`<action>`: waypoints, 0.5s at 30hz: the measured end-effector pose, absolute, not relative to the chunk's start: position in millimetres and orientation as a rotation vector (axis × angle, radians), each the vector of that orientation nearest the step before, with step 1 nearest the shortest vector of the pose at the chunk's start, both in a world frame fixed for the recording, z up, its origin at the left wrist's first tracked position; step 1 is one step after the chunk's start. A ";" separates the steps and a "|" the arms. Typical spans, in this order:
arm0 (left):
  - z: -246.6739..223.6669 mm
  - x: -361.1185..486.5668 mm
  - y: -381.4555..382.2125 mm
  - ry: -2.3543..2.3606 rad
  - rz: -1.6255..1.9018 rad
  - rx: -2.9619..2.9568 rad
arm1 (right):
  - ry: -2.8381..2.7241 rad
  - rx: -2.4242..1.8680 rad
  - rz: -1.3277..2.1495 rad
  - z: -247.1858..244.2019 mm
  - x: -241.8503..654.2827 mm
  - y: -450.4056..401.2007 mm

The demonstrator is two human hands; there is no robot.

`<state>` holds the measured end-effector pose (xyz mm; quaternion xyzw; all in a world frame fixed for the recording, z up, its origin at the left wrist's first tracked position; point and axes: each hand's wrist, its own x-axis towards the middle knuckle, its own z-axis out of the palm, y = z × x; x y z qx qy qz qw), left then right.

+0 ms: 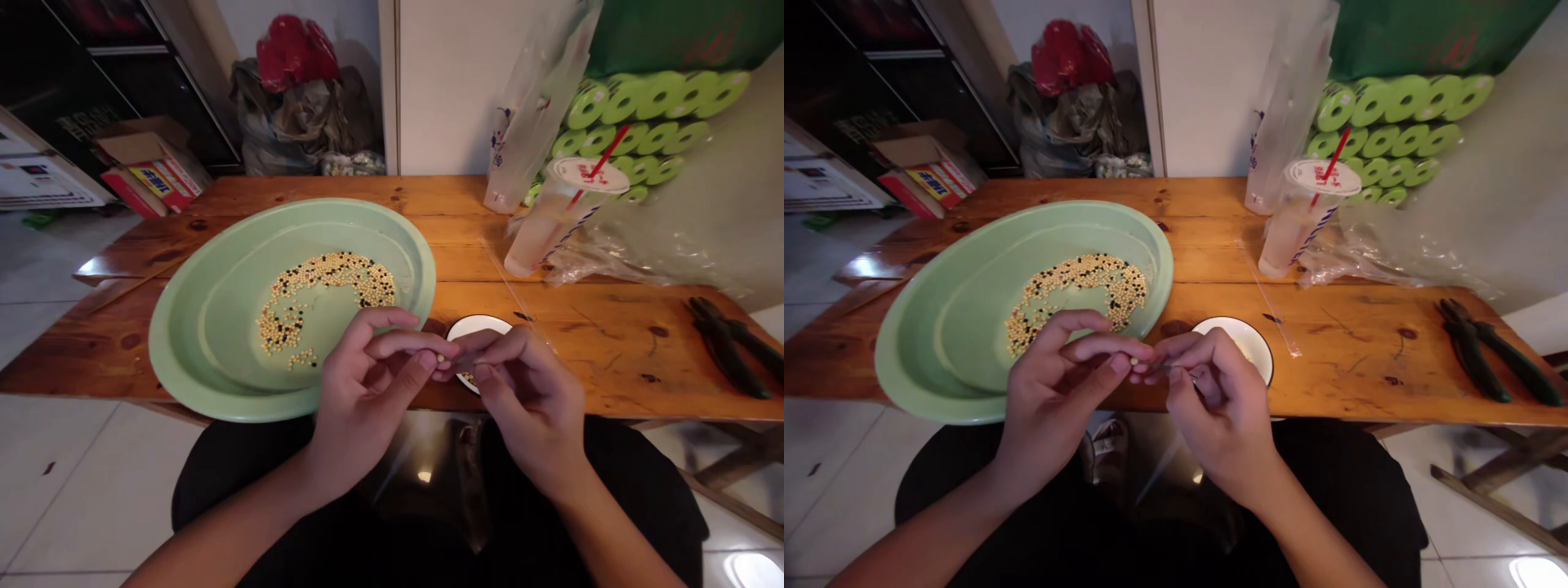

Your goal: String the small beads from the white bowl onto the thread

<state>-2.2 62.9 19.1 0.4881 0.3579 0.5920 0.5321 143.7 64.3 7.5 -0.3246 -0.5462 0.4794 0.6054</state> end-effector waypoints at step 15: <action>16.6 -1.7 63.4 0.860 1.483 1.289 | -1.266 -0.658 1.074 1.4 139.4 64.1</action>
